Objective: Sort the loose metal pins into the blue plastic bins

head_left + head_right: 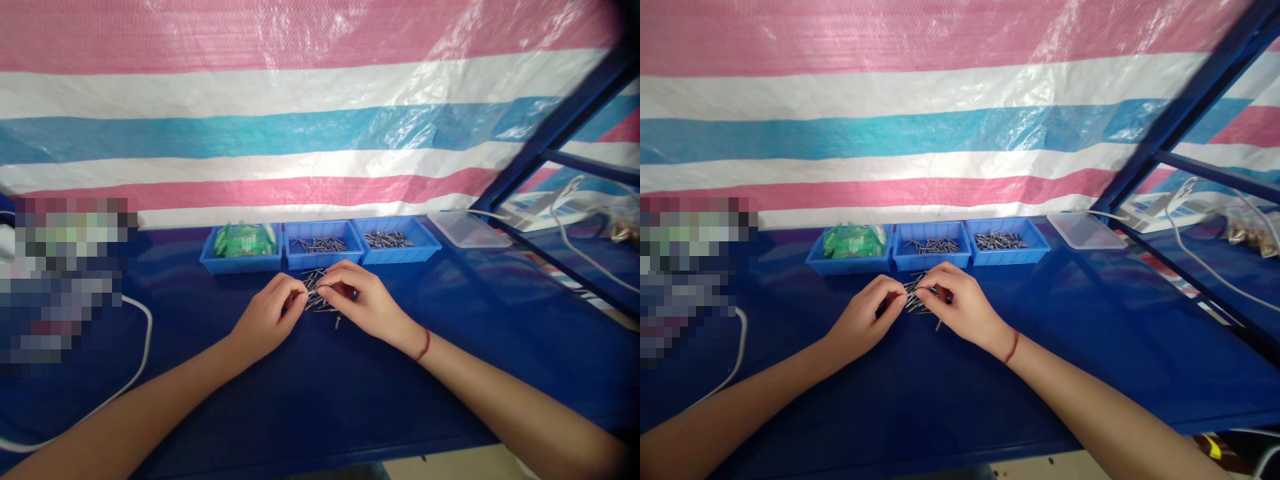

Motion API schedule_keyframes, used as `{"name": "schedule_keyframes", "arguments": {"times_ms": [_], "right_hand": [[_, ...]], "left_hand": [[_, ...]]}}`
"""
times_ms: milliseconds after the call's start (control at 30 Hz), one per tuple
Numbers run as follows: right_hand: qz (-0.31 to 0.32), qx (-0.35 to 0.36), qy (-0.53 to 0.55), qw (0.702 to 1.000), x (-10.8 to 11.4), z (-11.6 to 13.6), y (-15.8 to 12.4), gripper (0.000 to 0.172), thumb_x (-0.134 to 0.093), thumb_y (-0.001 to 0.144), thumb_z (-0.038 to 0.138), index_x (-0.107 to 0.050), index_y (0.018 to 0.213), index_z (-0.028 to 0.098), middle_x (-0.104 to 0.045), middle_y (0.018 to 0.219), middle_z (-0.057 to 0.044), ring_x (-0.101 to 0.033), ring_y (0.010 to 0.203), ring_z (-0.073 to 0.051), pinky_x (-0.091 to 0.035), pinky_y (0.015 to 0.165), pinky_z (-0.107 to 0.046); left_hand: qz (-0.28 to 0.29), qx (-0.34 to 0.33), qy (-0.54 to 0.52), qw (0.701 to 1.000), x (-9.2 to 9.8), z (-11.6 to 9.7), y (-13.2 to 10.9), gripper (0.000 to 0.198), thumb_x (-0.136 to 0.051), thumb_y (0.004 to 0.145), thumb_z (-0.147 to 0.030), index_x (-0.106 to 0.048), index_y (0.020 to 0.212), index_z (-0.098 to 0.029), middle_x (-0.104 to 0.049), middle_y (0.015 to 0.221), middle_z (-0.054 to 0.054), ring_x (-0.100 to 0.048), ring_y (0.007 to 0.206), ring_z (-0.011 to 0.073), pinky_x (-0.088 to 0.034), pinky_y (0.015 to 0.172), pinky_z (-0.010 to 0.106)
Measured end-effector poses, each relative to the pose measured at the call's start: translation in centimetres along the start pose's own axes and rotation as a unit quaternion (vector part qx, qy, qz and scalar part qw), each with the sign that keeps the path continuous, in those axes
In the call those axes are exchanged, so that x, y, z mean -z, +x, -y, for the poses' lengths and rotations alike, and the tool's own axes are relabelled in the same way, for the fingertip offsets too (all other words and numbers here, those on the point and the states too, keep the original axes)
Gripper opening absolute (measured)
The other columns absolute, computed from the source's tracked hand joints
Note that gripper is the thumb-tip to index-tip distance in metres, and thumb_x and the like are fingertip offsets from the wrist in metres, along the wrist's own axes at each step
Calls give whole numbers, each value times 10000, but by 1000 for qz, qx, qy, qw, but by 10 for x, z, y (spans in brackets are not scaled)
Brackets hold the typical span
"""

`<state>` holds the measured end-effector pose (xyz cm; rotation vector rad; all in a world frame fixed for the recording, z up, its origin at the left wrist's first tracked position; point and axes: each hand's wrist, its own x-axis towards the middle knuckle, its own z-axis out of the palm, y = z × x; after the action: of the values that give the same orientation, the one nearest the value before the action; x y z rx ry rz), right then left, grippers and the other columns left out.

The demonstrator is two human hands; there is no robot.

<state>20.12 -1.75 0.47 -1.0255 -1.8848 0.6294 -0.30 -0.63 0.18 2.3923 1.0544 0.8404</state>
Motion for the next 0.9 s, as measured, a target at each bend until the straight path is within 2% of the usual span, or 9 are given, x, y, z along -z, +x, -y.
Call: {"name": "schedule_keyframes", "arguments": {"times_ms": [133,267,367,600,900], "right_hand": [[10,-13,46,999,-3,5,-1,112,-584,875,285,-639,842,193,-590,835,-36,-492,609,-104,-411,538,-250],[25,17,48,998,-4,9,-3,97,-585,875,275,-639,854,197,-593,840,-35,-503,642,-109,-418,562,-248],[22,23,48,998,-4,11,-3,96,-589,873,284,-636,876,200,-592,844,-37,-490,627,-108,-420,552,-250],[3,18,41,999,-5,15,-4,128,-579,875,297,-619,801,201,-565,750,-18,-470,604,-113,-410,544,-250],[-2,12,46,999,-4,15,-4,84,-573,868,228,-652,861,203,-595,812,-30,-497,607,-106,-422,540,-246]], "left_hand": [[59,-42,-7,997,0,0,0,118,-449,943,-252,-542,933,-180,-552,866,26,-539,775,136,-432,718,259],[73,-63,-18,995,1,-1,2,158,-447,948,-258,-580,979,-178,-589,962,58,-570,891,164,-452,785,283],[64,-67,-26,995,2,-2,3,183,-437,955,-256,-603,954,-179,-604,973,61,-582,914,166,-459,812,290],[44,-55,-39,997,1,-1,3,145,-503,925,-263,-620,904,-180,-603,917,43,-588,856,149,-471,769,267],[3,-26,-56,998,-1,3,2,116,-555,896,-277,-611,866,-180,-583,873,22,-568,769,117,-462,707,242]]}}
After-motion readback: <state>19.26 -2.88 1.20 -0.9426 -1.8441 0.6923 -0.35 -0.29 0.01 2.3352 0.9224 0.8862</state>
